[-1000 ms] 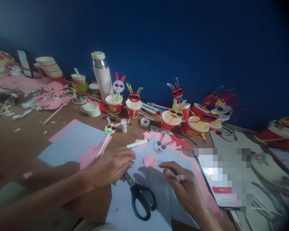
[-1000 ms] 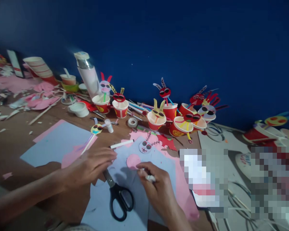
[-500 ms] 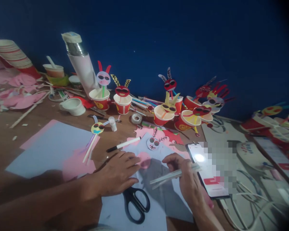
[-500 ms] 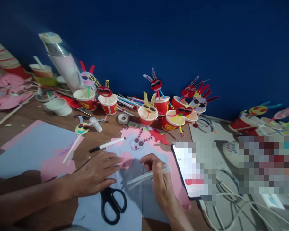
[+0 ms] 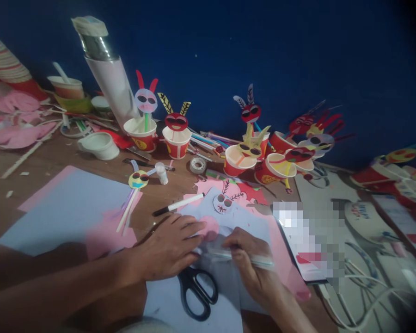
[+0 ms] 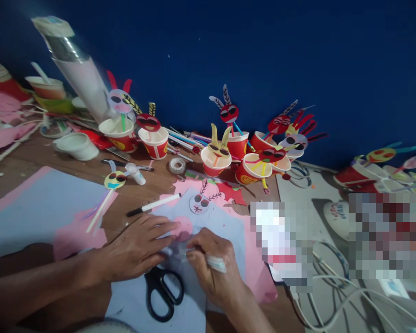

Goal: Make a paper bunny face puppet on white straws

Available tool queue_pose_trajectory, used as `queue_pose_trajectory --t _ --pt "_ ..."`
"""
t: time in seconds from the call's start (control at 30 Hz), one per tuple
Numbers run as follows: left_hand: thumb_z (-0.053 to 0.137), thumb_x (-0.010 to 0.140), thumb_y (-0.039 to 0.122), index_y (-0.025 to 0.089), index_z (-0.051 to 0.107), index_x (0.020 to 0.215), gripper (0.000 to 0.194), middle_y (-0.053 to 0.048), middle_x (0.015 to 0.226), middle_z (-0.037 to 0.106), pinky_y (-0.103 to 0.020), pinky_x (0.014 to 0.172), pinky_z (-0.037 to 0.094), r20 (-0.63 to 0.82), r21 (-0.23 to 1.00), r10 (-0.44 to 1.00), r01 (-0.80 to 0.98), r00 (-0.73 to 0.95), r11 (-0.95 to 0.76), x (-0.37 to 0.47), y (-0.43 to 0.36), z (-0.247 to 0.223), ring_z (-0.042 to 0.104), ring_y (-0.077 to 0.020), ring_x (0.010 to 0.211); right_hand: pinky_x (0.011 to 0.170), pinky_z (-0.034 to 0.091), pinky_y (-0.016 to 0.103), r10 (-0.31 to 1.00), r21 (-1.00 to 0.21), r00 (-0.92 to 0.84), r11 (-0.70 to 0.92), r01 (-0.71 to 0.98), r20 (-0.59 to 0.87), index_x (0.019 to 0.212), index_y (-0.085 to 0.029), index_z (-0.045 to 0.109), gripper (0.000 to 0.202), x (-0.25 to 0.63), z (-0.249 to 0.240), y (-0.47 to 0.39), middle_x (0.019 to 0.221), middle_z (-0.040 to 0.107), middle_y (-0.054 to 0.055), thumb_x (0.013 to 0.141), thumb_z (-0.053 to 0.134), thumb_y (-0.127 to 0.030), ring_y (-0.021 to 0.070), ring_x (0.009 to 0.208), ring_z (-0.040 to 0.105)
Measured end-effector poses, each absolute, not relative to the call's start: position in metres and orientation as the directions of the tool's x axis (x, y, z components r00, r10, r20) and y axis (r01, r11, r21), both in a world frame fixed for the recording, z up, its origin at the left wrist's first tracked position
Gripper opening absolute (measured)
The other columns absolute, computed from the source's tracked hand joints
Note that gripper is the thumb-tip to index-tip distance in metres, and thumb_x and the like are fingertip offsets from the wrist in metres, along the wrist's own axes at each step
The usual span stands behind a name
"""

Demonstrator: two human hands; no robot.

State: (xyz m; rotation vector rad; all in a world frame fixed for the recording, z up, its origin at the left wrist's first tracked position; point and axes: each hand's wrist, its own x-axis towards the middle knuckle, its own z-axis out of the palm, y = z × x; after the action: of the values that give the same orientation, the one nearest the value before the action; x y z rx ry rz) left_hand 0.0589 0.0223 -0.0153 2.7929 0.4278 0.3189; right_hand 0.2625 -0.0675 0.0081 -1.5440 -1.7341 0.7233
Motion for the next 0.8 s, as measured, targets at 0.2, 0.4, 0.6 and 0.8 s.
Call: queue_pose_trajectory --t 0.2,0.4,0.6,0.8 --pt "0.045 0.087 0.032 0.019 0.053 0.110 0.028 -0.005 0.127 0.052 -0.042 0.092 0.034 0.186 0.291 0.320 0.259 0.929 -0.921 0.058 0.022 -0.016 0.041 -0.0251 0.115 0.051 0.033 0.022 0.997 -0.781 -0.081 0.043 0.623 -0.010 0.069 -0.019 0.055 0.030 0.264 0.013 -0.064 0.059 0.053 -0.002 0.089 0.041 -0.036 0.0104 0.052 0.047" --pt "0.045 0.087 0.032 0.019 0.054 0.109 0.027 -0.004 0.126 0.053 -0.042 0.092 0.031 0.170 0.295 0.356 0.297 0.919 -0.908 0.057 0.015 -0.015 0.040 -0.0246 0.117 0.051 0.034 0.022 0.995 -0.793 -0.095 0.030 0.608 -0.036 0.070 -0.018 0.056 0.031 0.267 0.013 -0.063 0.060 0.054 -0.002 0.090 0.040 -0.035 0.0102 0.054 0.046" --pt "0.047 0.087 0.035 0.020 0.057 0.103 0.024 -0.003 0.123 0.055 -0.044 0.095 0.025 0.203 0.303 0.410 0.341 0.889 -0.890 0.058 0.008 -0.014 0.041 -0.0237 0.114 0.051 0.034 0.022 0.995 -0.789 -0.088 0.012 0.614 -0.054 0.069 -0.018 0.055 0.029 0.266 0.013 -0.064 0.060 0.054 -0.003 0.090 0.041 -0.034 0.0097 0.053 0.046" --pt "0.048 0.086 0.036 0.022 0.058 0.105 0.026 -0.004 0.120 0.056 -0.045 0.097 0.025 0.200 0.307 0.439 0.370 0.876 -0.877 0.057 0.006 -0.013 0.042 -0.0239 0.113 0.053 0.036 0.022 0.995 -0.775 -0.086 0.011 0.632 -0.056 0.068 -0.018 0.055 0.029 0.267 0.013 -0.064 0.060 0.055 -0.002 0.089 0.041 -0.033 0.0102 0.055 0.048"
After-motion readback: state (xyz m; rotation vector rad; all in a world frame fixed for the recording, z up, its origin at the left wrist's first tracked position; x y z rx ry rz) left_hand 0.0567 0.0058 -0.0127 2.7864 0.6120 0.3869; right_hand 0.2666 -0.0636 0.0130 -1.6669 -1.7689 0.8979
